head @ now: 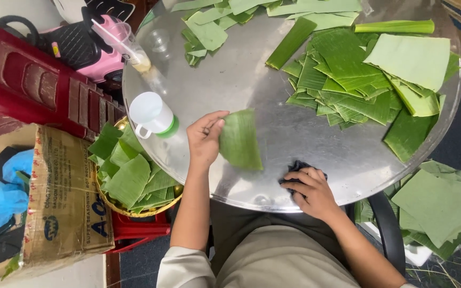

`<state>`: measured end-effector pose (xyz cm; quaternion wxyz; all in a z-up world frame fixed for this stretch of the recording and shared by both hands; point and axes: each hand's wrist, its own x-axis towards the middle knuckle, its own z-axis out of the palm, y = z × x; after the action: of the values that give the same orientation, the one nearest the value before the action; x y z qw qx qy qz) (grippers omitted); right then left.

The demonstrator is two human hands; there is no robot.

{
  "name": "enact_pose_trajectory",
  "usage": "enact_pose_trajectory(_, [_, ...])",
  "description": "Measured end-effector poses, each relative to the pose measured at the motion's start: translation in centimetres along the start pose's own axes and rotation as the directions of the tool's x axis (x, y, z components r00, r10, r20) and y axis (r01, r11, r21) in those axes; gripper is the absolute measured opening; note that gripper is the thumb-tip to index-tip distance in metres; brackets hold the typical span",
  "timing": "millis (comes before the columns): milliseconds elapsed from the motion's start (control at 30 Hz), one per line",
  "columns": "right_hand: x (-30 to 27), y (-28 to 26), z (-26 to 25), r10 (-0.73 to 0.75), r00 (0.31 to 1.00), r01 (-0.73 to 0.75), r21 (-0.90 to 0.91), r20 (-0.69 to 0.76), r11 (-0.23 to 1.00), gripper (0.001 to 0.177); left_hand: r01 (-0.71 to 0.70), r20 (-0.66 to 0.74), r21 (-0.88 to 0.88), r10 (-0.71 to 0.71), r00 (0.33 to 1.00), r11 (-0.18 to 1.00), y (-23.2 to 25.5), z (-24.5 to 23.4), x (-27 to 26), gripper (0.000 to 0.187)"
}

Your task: Cleaning and wiping banana leaves with a cloth before stacking them on a production table.

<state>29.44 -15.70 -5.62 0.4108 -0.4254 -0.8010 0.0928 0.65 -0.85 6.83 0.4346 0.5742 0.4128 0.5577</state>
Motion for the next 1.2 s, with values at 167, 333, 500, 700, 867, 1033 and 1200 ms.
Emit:
enact_pose_trajectory(167, [-0.1,0.2,0.1,-0.025,1.0,0.025,-0.009,-0.012,1.0,0.035,-0.04,-0.016,-0.037,0.039,0.999,0.999,-0.5,-2.4,-0.2,0.026])
enact_pose_trajectory(333, [0.0,-0.3,-0.2,-0.008,1.0,0.008,-0.01,-0.026,1.0,0.036,-0.022,-0.176,0.065,0.033,0.984,0.998,-1.3,-9.9,-3.3,0.027])
enact_pose_trajectory(500, [-0.6,0.5,0.2,-0.017,1.0,0.017,-0.02,0.006,1.0,0.036,0.076,-0.473,0.208,0.032,0.88,0.975,-6.0,-21.2,-7.7,0.026])
enact_pose_trajectory(700, [-2.1,1.6,0.9,0.022,0.998,-0.016,-0.1,0.054,0.995,0.037,0.318,-0.792,0.207,-0.032,0.609,0.925,-9.8,-32.0,-10.0,0.024])
enact_pose_trajectory(867, [-1.7,1.1,0.7,0.01,0.999,-0.004,-0.125,0.052,0.992,0.038,0.535,-0.963,0.134,-0.018,0.27,0.834,-17.1,-38.8,-9.8,0.023])
enact_pose_trajectory(1033, [-1.6,1.3,0.9,0.0,0.999,0.005,-0.13,0.038,0.992,0.037,0.721,-0.933,0.164,-0.132,0.336,0.673,-16.9,-35.3,-9.2,0.046])
enact_pose_trajectory(1200, [-1.5,0.9,0.6,0.013,0.999,-0.006,-0.123,0.051,0.992,0.039,0.792,-0.938,0.163,-0.158,0.31,0.589,-18.1,-35.1,-10.5,0.053])
